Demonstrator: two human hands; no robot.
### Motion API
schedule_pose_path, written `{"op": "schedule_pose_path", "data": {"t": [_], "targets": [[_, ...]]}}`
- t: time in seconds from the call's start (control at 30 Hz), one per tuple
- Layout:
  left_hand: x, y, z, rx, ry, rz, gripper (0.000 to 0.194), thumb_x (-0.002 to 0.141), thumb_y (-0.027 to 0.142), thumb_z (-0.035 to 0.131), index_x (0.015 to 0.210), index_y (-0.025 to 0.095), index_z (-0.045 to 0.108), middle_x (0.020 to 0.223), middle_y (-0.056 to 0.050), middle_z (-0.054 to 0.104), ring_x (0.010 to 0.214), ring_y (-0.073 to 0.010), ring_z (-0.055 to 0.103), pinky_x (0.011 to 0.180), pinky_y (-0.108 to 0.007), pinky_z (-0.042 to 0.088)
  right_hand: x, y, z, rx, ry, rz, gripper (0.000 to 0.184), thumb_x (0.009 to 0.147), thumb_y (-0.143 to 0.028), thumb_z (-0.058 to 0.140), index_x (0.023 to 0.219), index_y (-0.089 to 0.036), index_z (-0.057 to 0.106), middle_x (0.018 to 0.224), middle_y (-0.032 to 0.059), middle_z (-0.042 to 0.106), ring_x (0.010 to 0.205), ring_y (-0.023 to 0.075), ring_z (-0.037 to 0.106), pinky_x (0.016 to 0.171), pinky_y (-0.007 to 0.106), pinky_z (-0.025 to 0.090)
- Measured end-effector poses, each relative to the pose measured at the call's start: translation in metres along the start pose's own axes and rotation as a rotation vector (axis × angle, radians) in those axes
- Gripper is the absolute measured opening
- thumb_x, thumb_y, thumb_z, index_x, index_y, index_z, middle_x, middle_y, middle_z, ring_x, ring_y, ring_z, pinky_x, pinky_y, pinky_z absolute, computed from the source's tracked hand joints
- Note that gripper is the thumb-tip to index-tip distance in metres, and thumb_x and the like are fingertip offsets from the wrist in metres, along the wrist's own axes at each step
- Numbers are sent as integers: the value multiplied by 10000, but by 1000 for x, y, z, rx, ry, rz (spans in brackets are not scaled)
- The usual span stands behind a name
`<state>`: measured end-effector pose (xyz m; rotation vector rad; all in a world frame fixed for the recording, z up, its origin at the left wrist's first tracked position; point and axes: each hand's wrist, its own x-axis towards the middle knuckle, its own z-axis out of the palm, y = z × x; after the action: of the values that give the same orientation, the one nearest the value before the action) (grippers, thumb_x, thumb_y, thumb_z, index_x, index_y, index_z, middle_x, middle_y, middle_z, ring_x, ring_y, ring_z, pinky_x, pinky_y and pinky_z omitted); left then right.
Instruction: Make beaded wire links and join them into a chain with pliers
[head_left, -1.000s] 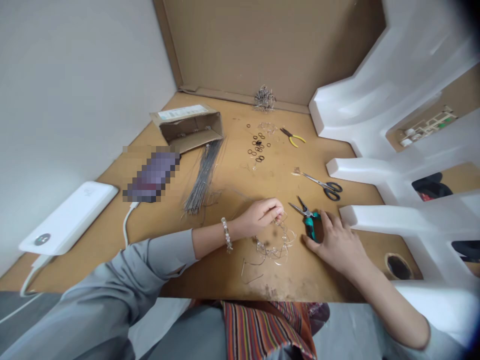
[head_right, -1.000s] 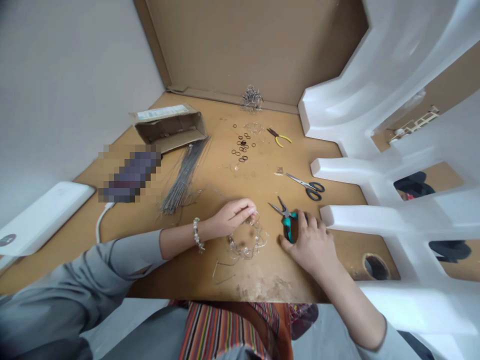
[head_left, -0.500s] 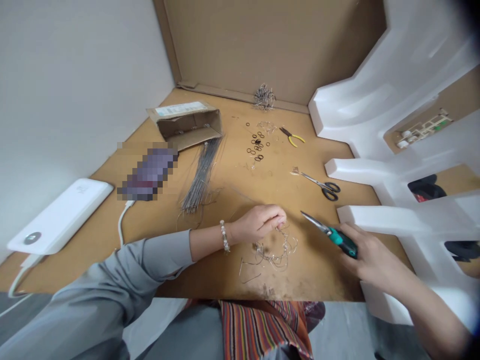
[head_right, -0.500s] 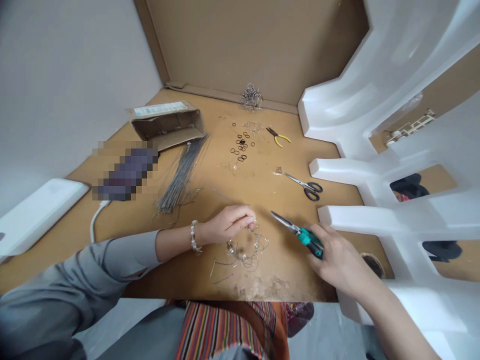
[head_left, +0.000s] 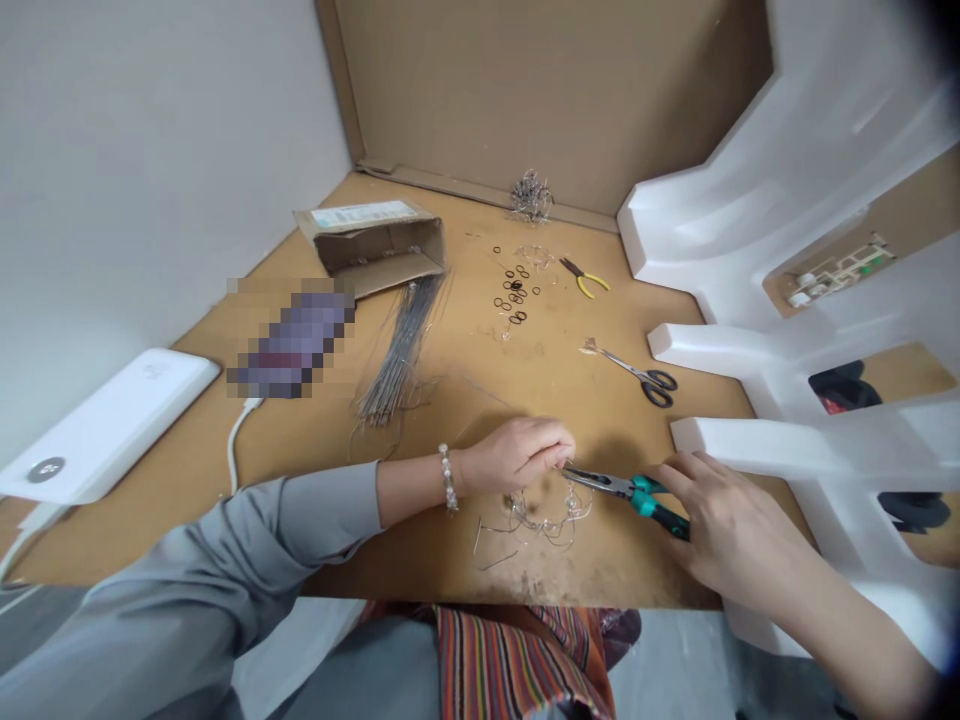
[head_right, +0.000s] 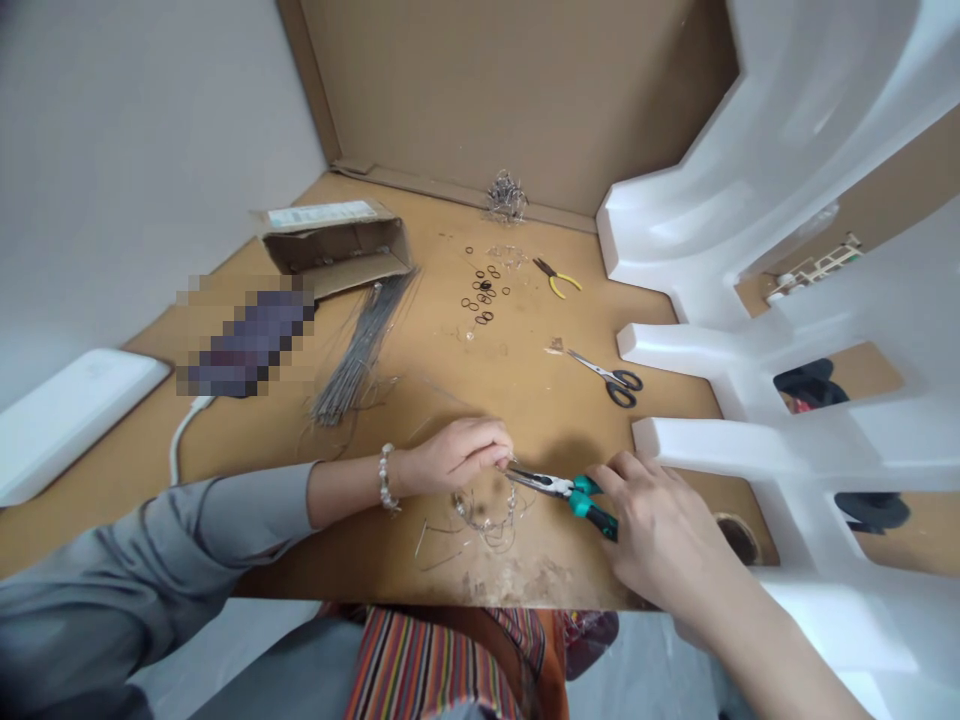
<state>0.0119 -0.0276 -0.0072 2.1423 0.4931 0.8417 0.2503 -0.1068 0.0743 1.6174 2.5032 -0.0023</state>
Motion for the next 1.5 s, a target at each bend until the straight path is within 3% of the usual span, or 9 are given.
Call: {"op": "schedule_pose_path", "data": {"t": [0.7,1.0,1.33,1.5], "targets": [[-1,-3,1,-22,-14,16,220,914,212,320,774,166,484,748,-25,574,725,-110,507,747,-243,403,2,-2,0,26,-6,-10,203,669,-153,544,861,-196,594,810,69,602,763,227,557,658,329,430],[-1,-1,1,-31,13,54,236,922,224,312,755,169,470,727,-24,568,708,-110,503,726,-237,400,-4,3,9,101,-103,59,267,682,-160,517,924,-254,580,748,-3,636,613,176,612,507,261,384],[0,-1,1,-37,41,-6,228,921,233,312,770,173,471,724,-19,572,692,-109,516,717,-232,397,2,-4,-2,276,-257,120,169,655,-111,477,730,-236,563,647,-15,632,557,155,593,491,251,385],[0,-1,0,-50,32,-25,230,920,236,315,772,168,478,717,-21,576,687,-108,522,715,-232,402,-2,5,5,192,-191,106,309,674,-160,510,954,-250,607,848,17,685,727,205,650,593,288,455]]}}
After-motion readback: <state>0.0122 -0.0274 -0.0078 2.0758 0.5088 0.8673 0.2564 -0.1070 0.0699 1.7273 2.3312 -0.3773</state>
